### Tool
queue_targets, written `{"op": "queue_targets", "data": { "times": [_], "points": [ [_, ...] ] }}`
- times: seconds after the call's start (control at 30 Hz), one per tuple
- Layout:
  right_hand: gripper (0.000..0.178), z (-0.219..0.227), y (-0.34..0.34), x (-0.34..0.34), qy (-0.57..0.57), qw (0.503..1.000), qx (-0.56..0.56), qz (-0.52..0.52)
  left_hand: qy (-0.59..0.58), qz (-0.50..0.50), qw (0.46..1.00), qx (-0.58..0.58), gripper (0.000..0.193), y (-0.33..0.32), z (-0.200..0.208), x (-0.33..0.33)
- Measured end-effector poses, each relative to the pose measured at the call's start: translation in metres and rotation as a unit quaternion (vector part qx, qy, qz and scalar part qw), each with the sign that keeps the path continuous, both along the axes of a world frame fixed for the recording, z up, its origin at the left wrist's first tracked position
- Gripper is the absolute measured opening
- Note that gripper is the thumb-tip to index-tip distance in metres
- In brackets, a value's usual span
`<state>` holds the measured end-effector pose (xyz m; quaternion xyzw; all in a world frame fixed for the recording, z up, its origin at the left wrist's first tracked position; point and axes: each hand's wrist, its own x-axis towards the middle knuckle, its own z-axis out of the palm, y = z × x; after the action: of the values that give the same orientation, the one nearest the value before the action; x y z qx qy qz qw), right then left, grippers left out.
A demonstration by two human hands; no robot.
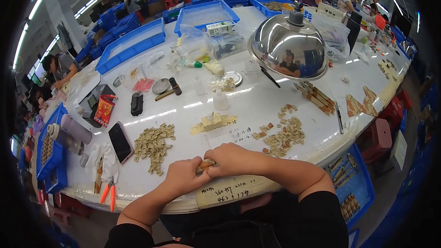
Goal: Manually assembling small wooden components into larger structures at a factory workbench.
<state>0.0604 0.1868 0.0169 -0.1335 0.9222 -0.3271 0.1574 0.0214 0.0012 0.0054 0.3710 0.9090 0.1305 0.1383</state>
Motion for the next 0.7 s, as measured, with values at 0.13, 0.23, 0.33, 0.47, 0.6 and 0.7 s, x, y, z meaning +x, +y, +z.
{"op": "queue_targets", "data": {
  "times": [0.13,0.23,0.33,0.47,0.6,0.7],
  "points": [
    [0.038,-0.0032,0.0005,0.0006,0.013,1.000,-0.008,-0.013,0.009,-0.010,0.999,0.032,0.046,-0.0011,-0.0045,-0.0004],
    [0.036,0.0005,0.0020,-0.0012,0.013,1.000,0.004,-0.002,0.002,-0.002,0.999,0.032,0.046,0.0014,-0.0015,-0.0009],
    [0.034,0.0013,0.0001,-0.0023,0.013,1.000,-0.001,-0.009,0.008,-0.005,0.999,0.032,0.045,0.0014,0.0019,-0.0015],
    [0.031,-0.0030,0.0000,-0.0018,-0.005,1.000,-0.020,-0.015,0.015,0.002,0.999,0.040,0.044,0.0007,-0.0028,0.0013],
    [0.029,-0.0035,0.0030,0.0008,0.000,1.000,-0.011,-0.015,0.027,0.003,0.998,0.059,0.043,0.0048,-0.0065,0.0009],
    [0.030,0.0006,0.0015,-0.0005,0.009,1.000,-0.001,-0.011,0.028,0.002,0.998,0.060,0.043,0.0036,-0.0024,0.0032]
  ]
}}
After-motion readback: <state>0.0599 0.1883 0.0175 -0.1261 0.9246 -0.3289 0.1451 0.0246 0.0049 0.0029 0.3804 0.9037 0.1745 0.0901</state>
